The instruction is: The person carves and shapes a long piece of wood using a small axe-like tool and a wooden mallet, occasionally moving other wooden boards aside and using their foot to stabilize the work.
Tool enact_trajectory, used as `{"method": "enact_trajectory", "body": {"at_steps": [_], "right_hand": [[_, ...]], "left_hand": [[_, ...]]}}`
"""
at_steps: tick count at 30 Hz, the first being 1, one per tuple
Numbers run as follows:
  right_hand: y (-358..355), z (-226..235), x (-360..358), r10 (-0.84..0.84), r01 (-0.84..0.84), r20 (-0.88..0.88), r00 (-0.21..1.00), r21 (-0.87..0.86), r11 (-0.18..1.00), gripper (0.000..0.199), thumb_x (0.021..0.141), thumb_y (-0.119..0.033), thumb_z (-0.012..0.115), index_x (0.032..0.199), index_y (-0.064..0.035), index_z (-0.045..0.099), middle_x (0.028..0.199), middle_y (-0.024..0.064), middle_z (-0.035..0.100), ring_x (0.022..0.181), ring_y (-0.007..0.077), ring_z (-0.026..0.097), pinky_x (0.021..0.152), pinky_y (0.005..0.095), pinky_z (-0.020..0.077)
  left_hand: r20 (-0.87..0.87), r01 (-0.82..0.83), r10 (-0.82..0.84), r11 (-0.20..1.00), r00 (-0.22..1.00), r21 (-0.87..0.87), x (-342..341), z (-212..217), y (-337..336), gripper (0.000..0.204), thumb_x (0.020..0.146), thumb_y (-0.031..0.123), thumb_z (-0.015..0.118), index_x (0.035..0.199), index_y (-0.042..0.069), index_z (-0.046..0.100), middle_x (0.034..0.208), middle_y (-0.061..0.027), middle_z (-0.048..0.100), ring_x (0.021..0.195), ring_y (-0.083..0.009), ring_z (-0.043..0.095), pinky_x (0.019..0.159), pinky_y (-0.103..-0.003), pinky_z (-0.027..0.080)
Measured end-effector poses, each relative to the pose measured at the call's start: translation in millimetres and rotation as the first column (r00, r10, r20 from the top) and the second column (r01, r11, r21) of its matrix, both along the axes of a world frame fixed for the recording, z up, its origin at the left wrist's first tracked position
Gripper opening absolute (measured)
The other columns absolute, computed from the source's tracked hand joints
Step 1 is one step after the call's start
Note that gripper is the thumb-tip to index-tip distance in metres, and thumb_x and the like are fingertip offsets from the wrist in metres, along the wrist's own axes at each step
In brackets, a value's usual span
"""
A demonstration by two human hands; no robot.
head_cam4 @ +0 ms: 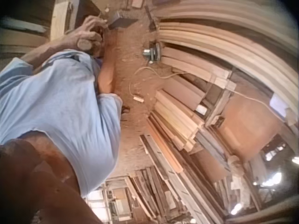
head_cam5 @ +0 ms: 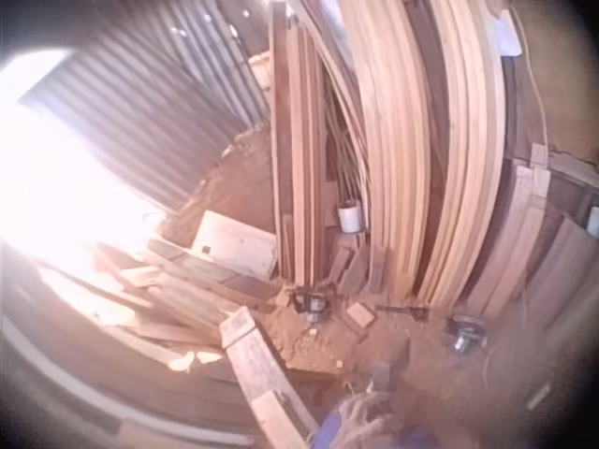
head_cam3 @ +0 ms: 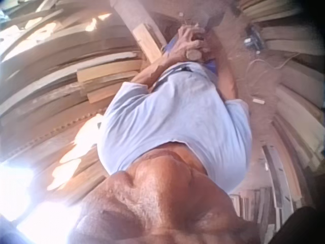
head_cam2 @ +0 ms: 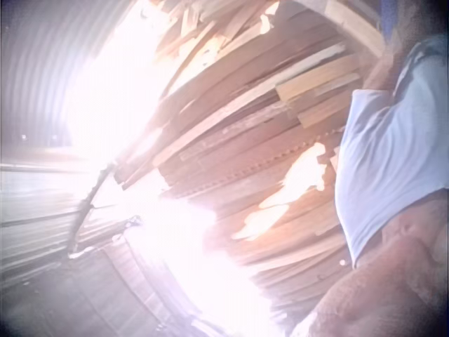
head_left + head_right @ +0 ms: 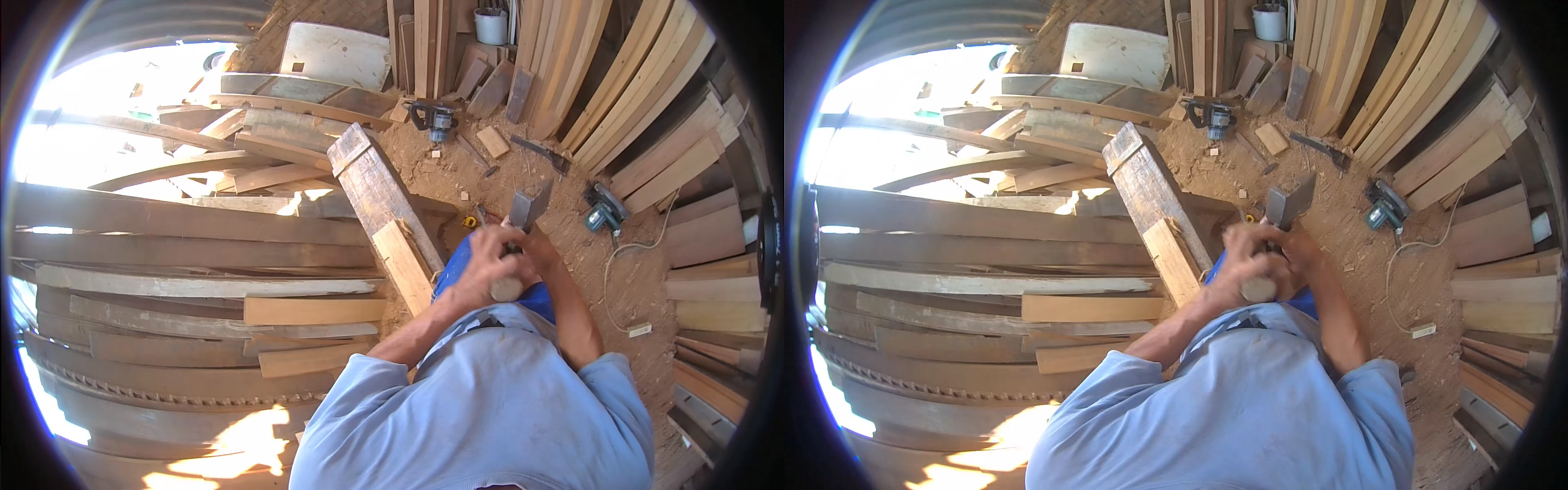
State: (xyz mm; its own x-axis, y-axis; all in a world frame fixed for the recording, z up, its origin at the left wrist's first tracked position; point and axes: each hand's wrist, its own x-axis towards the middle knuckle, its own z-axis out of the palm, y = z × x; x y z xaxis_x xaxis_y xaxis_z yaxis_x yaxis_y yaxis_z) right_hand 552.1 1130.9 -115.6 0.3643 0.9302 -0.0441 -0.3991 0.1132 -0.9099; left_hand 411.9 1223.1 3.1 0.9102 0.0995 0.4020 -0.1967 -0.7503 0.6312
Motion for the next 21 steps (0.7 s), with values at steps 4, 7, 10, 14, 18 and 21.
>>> {"method": "enact_trajectory", "body": {"at_steps": [4,7,10,14,18,21], "right_hand": [[-35,-31,17,0.14,-0.137,-0.186,0.973,0.024,0.99,0.026,0.085,-0.021,0.078,0.099,-0.0079,0.062,0.086,0.0012,0.064,0.079,0.0121,0.063,0.075,0.0286,0.051],[-42,-11,29,0.067,-0.133,-0.381,0.922,-0.149,0.98,0.024,0.082,-0.017,0.079,0.094,-0.0092,0.06,0.084,0.0047,0.067,0.077,0.0147,0.064,0.075,0.0297,0.0521],[-45,5,32,0.013,-0.098,-0.293,0.956,-0.279,0.955,0.02,0.084,-0.015,0.076,0.091,-0.0115,0.058,0.086,0.0075,0.069,0.079,0.0154,0.064,0.073,0.0319,0.0529],[-61,-13,36,-0.021,-0.094,-0.296,0.955,-0.366,0.926,0.017,0.084,-0.017,0.076,0.089,-0.01,0.061,0.084,0.0065,0.069,0.074,0.0151,0.062,0.069,0.0314,0.052],[-84,-24,37,-0.059,-0.056,-0.251,0.966,-0.428,0.902,0.014,0.084,-0.019,0.075,0.086,-0.0086,0.067,0.082,0.0043,0.068,0.071,0.0142,0.061,0.067,0.0311,0.0507],[-99,-29,32,-0.049,-0.055,-0.23,0.972,-0.427,0.903,0.013,0.085,-0.019,0.075,0.086,-0.0083,0.069,0.081,0.0034,0.068,0.071,0.0139,0.061,0.068,0.0306,0.0502]], "left_hand": [[-0.044,0.017,-0.016,1.0,0.999,0.025,10,-37,-49,0.046,0.074,0.023,0.079,0.118,0.02,0.064,0.146,-0.0225,0.04,0.133,-0.0417,0.039,0.107,-0.054,0.031],[-0.171,-0.248,0.236,0.968,0.956,-0.048,2,-21,-62,0.061,0.074,0.025,0.081,0.131,0.022,0.06,0.153,-0.0237,0.033,0.134,-0.0451,0.035,0.109,-0.055,0.029],[-0.348,-0.583,0.565,0.81,0.748,0.063,-47,-61,-52,0.082,0.073,0.032,0.086,0.144,0.018,0.048,0.155,-0.0265,0.031,0.139,-0.0447,0.034,0.113,-0.055,0.027],[-0.54,-0.792,0.773,0.54,0.333,0.286,-162,-117,-60,0.095,0.078,0.043,0.081,0.153,0.011,0.033,0.148,-0.0261,0.041,0.138,-0.0449,0.036,0.112,-0.056,0.028],[-0.764,-0.793,0.641,0.502,0.075,0.343,-263,-142,-151,0.106,0.078,0.048,0.078,0.158,0.007,0.021,0.145,-0.0314,0.043,0.133,-0.046,0.042,0.11,-0.057,0.031],[-0.844,-0.799,0.536,0.519,0.025,0.305,-305,-166,-273,0.108,0.083,0.054,0.07,0.16,0.005,0.013,0.144,-0.036,0.04,0.124,-0.0456,0.049,0.107,-0.058,0.031]]}}
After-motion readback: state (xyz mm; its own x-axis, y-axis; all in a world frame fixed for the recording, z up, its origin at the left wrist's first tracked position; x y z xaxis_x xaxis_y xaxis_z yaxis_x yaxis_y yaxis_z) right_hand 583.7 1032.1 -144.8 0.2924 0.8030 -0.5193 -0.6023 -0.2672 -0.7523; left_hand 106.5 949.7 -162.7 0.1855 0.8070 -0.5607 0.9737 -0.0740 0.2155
